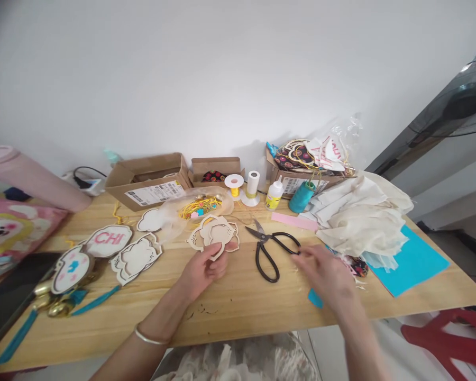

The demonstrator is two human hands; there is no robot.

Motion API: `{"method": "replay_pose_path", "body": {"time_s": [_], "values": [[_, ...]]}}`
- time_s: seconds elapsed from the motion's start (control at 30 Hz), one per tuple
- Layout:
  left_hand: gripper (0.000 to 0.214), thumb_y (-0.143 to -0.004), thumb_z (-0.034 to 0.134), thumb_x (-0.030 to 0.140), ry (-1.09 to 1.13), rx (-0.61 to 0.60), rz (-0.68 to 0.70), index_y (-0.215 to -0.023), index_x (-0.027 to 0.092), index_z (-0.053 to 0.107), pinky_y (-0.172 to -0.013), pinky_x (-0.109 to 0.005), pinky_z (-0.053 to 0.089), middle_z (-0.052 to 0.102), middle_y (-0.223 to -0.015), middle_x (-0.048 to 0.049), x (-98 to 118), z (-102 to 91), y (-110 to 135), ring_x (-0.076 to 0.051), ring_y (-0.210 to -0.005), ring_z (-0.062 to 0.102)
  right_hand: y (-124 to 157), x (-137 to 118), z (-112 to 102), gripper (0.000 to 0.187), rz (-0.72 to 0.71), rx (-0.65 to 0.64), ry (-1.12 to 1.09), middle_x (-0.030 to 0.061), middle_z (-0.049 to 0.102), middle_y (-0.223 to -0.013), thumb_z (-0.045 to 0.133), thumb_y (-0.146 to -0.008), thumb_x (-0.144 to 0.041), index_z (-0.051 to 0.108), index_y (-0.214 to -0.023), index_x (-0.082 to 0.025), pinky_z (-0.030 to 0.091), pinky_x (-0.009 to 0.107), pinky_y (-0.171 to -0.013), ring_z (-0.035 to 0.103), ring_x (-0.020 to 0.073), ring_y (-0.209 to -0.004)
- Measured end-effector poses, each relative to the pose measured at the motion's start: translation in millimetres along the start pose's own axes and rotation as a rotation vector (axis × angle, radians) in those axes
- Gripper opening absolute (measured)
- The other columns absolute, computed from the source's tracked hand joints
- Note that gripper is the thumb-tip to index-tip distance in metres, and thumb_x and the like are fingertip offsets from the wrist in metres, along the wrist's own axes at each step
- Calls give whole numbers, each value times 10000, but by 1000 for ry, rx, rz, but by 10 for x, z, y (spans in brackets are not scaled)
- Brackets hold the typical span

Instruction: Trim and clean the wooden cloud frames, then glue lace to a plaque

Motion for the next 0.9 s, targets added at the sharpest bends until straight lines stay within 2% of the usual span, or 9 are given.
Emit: {"method": "replay_pose_path", "body": {"time_s": [0.1,0.17,0.23,0.3,0.37,0.47,0.63,0.73,0.9], "values": [[276,-799,466,376,-138,-15,18,-810,127,587,-405,-192,126,268,-498,70,-38,53,-1,-42,-411,181,-98,-559,411,327,-14,-196,-470,20,604,-608,538,-669,-532,635,-714,-223,365,255,-441,488,138,-489],[275,-781,502,386,-246,-36,3,-738,128,586,-408,-195,124,290,-489,69,-42,99,16,-36,-410,182,-161,-853,760,315,35,-348,-754,3,588,-591,564,-662,-505,638,-712,-203,385,247,-470,492,127,-512],[233,-730,577,364,-344,-35,-12,-726,132,599,-409,-193,149,316,-466,71,9,114,51,-34,-403,207,-225,-973,1009,304,131,-394,-969,-24,526,-510,575,-675,-476,629,-648,-178,376,231,-474,456,101,-481],[214,-646,667,302,-395,26,8,-782,142,627,-422,-193,217,412,-487,54,138,59,96,-43,-417,296,-285,-976,1136,284,201,-373,-1099,-42,480,-457,604,-677,-433,629,-617,-157,359,213,-471,422,79,-456],[280,-582,712,233,-375,112,93,-843,153,645,-478,-205,314,542,-609,9,329,-45,140,-73,-501,422,-328,-927,1183,256,253,-333,-1192,-39,505,-467,641,-661,-399,648,-642,-144,363,202,-477,429,68,-457],[300,-616,686,214,-268,146,207,-908,153,658,-600,-237,397,596,-734,-28,512,-181,145,-106,-629,504,-342,-847,1226,248,347,-282,-1315,-14,583,-538,683,-618,-388,670,-669,-146,399,195,-500,481,66,-485],[272,-704,631,267,-113,151,208,-927,114,659,-586,-220,403,533,-622,-10,400,-300,-28,-83,-597,474,-297,-750,1315,239,448,-154,-1397,11,645,-639,707,-583,-384,679,-655,-158,445,204,-511,540,77,-507],[235,-733,608,291,-25,197,218,-869,105,658,-544,-191,390,500,-625,-1,311,-310,-92,-59,-570,439,-286,-728,1335,238,424,-100,-1351,15,657,-636,694,-604,-383,688,-688,-161,467,221,-530,563,94,-520],[194,-758,576,321,31,240,257,-792,133,606,-432,-158,304,396,-590,42,289,-288,-90,-36,-490,358,-282,-763,1289,223,335,-32,-1214,3,643,-569,661,-644,-389,686,-669,-169,474,231,-520,572,114,-512]]}}
Point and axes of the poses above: each hand's wrist, its own y-axis away from the middle knuckle, its own z-axis out of the palm, x = y × z, the point moved 8 cm from there along -y, towards the middle knuckle
